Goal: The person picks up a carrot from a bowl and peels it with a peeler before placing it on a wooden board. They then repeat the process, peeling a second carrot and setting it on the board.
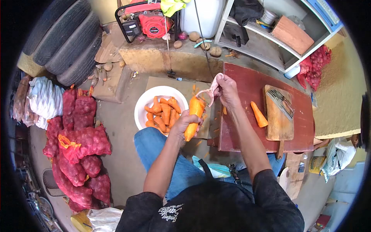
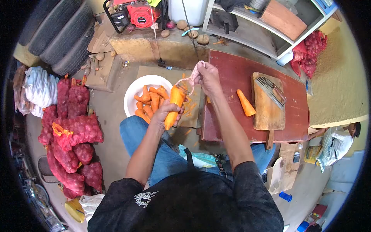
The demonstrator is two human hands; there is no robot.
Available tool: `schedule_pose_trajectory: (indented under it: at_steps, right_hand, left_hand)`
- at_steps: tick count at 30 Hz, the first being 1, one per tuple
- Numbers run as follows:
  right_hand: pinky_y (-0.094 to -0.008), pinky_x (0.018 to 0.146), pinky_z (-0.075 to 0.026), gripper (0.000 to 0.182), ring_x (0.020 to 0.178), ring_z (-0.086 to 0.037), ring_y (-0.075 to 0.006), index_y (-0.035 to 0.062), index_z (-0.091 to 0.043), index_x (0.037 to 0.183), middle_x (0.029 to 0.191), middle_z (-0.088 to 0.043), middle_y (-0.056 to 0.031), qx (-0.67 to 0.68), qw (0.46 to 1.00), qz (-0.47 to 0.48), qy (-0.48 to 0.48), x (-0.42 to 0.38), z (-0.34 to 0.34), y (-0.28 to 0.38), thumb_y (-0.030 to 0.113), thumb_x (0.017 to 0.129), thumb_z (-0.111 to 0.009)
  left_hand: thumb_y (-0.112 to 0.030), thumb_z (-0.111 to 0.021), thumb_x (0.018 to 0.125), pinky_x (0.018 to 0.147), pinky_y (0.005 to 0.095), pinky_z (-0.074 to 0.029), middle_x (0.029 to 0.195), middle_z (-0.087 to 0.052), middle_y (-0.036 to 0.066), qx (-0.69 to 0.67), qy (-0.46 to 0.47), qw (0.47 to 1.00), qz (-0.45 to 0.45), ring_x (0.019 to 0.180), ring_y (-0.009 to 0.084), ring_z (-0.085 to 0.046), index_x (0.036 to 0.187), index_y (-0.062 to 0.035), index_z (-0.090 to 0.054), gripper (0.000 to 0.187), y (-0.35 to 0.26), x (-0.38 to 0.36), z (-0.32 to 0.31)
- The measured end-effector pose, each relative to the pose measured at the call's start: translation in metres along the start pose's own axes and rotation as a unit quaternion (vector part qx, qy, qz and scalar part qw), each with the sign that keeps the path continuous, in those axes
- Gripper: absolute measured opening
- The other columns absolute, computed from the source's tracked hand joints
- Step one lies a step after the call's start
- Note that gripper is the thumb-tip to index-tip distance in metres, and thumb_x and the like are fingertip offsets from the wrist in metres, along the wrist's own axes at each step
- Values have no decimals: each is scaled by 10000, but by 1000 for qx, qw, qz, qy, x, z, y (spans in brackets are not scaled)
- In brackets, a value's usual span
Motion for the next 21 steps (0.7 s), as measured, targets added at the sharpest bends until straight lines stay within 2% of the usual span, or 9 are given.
schedule_pose_trajectory:
  at_steps: [5, 7, 9, 11, 13, 15, 17, 18, 21]
  right_hand:
    - [-273, 512, -537, 239, 564, -635, -150, 38, -583, 887, 722, -655, -86, 33, 998, -5, -62, 20, 23, -16, 215, 1041, -537]
    - [-290, 514, -551, 245, 574, -641, -166, 39, -576, 884, 758, -663, -104, 63, 993, 90, -45, 31, 49, -6, 203, 1052, -507]
    - [-280, 510, -547, 238, 586, -647, -160, 42, -576, 896, 779, -671, -98, 51, 997, 61, -10, 20, 41, 6, 217, 1048, -521]
    - [-265, 517, -551, 194, 595, -651, -146, 51, -591, 928, 785, -674, -77, -25, 999, 0, 27, -3, 10, 6, 218, 1025, -572]
    - [-252, 524, -557, 136, 619, -667, -136, 59, -607, 1012, 787, -668, -50, -69, 994, -54, 72, -25, -15, 5, 187, 979, -640]
    - [-270, 529, -568, 132, 639, -679, -158, 49, -596, 1021, 786, -667, -65, -28, 998, -47, 10, -4, 20, -13, 172, 985, -626]
    - [-291, 539, -582, 111, 640, -686, -179, 35, -585, 1023, 774, -664, -77, 30, 996, 59, -60, 16, 47, 4, 137, 985, -606]
    - [-294, 531, -578, 119, 646, -693, -193, 20, -573, 1027, 773, -668, -90, 54, 994, 76, -58, 14, 50, 15, 130, 988, -596]
    - [-287, 518, -563, 125, 643, -691, -186, 24, -578, 1014, 783, -676, -91, 0, 1000, 1, 0, -14, 9, 10, 145, 991, -598]
  left_hand:
    - [-105, -655, 764, 367, 263, -500, 747, -589, 65, -21, 23, 999, -11, 502, 121, -573, 1210, 0, -560, 468, 0, -5, 4]
    - [-101, -653, 766, 359, 263, -497, 745, -588, 68, -13, 35, 999, -20, 490, 119, -574, 1209, -2, -562, 463, -2, -13, 1]
    - [-103, -645, 770, 356, 262, -496, 747, -588, 68, -14, 21, 1000, -10, 477, 119, -573, 1207, -6, -563, 455, -1, -14, 6]
    - [-107, -636, 774, 354, 260, -496, 749, -587, 70, -35, 15, 999, 0, 469, 120, -573, 1211, -7, -563, 454, 3, -14, 8]
    - [-111, -626, 778, 356, 259, -498, 751, -586, 73, -67, 21, 998, -3, 467, 121, -575, 1219, -5, -562, 458, 0, -7, 9]
    - [-113, -618, 768, 358, 256, -499, 747, -588, 81, -69, 22, 997, 1, 461, 120, -557, 1226, 16, -562, 479, 0, -8, 6]
    - [-117, -620, 760, 358, 260, -498, 744, -588, 86, -63, 34, 997, 4, 462, 120, -547, 1236, 25, -558, 501, 4, -7, 7]
    - [-122, -621, 758, 357, 263, -498, 744, -587, 87, -64, 35, 997, 10, 465, 123, -545, 1237, 30, -556, 507, 4, -8, 8]
    - [-137, -626, 753, 357, 271, -496, 744, -584, 91, -71, 33, 997, 20, 475, 129, -544, 1238, 45, -552, 523, 5, -9, 10]
Point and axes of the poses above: each hand's wrist, its own x-axis towards the middle knuckle, its own z-axis out of the back of the hand, y = z × x, the point moved 5 cm from there along x, towards the middle knuckle
